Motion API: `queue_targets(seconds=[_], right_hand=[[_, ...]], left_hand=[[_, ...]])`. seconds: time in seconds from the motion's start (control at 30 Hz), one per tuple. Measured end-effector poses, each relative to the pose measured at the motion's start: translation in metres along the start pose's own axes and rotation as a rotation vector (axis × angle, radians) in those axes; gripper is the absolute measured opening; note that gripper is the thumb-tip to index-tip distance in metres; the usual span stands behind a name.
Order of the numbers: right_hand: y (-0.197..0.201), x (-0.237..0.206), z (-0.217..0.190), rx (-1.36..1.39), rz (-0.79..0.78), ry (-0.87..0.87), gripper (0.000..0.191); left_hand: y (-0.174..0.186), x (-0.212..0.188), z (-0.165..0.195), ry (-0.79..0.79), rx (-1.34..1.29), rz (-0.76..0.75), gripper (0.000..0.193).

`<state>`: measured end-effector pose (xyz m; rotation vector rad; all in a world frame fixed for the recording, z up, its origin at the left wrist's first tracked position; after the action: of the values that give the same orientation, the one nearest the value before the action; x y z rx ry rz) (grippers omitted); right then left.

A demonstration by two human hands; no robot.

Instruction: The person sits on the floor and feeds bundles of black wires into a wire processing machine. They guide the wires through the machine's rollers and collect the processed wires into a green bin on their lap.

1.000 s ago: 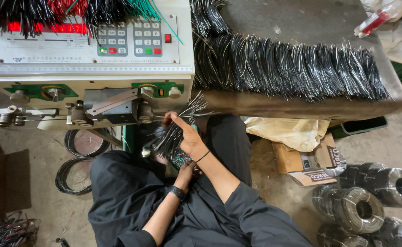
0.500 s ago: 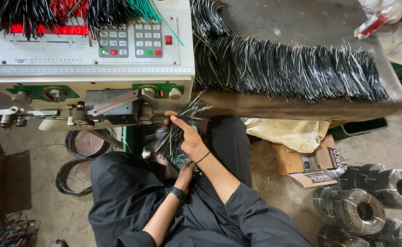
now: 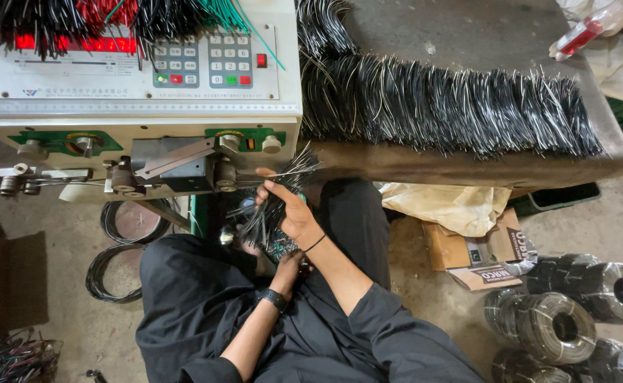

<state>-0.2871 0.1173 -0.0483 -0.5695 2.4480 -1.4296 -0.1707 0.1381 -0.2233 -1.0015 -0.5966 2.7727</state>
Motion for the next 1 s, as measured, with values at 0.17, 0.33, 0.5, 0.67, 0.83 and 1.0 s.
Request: queue_targets(seconds=[0.17, 0.33, 0.5, 0.67, 0.83, 1.0], right_hand=[[0.026, -0.003, 0.001, -0.127, 0.273, 0.021, 0.023], [0.017, 0.002, 0.005, -0.025, 0.179, -0.011, 0.032], [0.002, -0.002, -0.002, 0.0, 0.055, 0.002, 0.034], [0.022, -0.002, 0.002, -0.038, 0.25, -0.027, 0.019], [0.012, 0.003, 0.004, 0.008, 0.121, 0.01, 0.028], [-0.004, 0.0, 0.003, 0.1, -0.063, 0.003, 0.033]], left_hand=[[0.001, 0.005, -0.006, -0.002, -0.054, -0.009, 0.029], [0.001, 0.006, -0.007, 0.015, -0.062, -0.005, 0.029], [0.003, 0.0, 0.0, -0.004, 0.016, 0.011, 0.033], [0.007, 0.002, -0.004, 0.029, 0.013, 0.038, 0.033], [0.005, 0.006, -0.006, 0.004, 0.019, 0.014, 0.034], [0.008, 0.006, -0.01, 0.031, -0.006, 0.039, 0.032]])
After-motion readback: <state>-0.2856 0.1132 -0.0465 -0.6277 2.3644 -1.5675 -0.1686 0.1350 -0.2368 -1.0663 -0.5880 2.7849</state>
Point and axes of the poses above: each hand's wrist, its own x-axis towards the middle knuckle, its own y-axis out of the back of the hand, z = x × y, the point moved 10 cm from there along x, towards the middle knuckle
